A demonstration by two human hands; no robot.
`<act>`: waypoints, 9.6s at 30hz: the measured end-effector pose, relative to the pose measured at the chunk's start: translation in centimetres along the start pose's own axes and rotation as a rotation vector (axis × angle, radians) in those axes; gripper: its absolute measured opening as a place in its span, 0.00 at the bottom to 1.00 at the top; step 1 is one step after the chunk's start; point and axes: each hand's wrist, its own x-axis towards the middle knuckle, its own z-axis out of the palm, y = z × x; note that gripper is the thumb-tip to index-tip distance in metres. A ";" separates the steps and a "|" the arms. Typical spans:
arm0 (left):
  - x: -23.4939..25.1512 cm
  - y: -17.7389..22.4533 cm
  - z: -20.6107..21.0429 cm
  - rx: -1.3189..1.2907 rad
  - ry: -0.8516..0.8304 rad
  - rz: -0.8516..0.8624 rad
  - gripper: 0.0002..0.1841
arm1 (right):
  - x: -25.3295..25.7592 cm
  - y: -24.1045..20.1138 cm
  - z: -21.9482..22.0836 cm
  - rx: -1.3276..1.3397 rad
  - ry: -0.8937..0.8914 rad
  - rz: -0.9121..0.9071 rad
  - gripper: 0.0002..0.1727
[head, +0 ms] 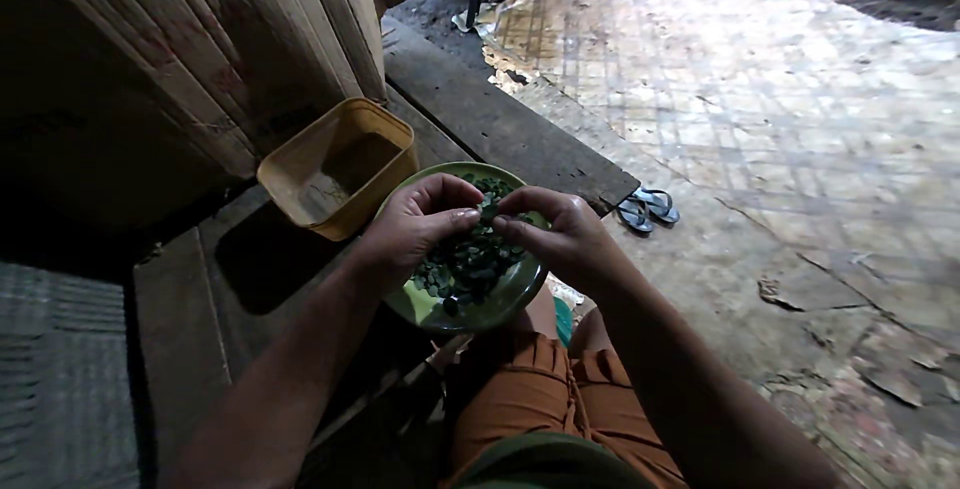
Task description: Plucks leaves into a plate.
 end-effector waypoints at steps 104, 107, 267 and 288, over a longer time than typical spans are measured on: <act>1.0 3.7 -0.2 1.170 -0.121 0.081 0.15 | -17.4 17.1 -3.8 -0.221 0.362 0.369 0.16; 0.6 6.0 0.0 1.215 -0.108 0.030 0.14 | -17.9 18.1 -3.3 -0.195 0.359 0.369 0.16; 0.2 -2.2 -1.2 0.203 0.098 0.194 0.05 | 1.6 1.8 -1.3 -0.056 0.019 -0.054 0.09; -0.1 -2.0 -1.7 0.547 0.120 0.278 0.06 | 1.8 1.7 -1.6 -0.313 0.083 -0.139 0.07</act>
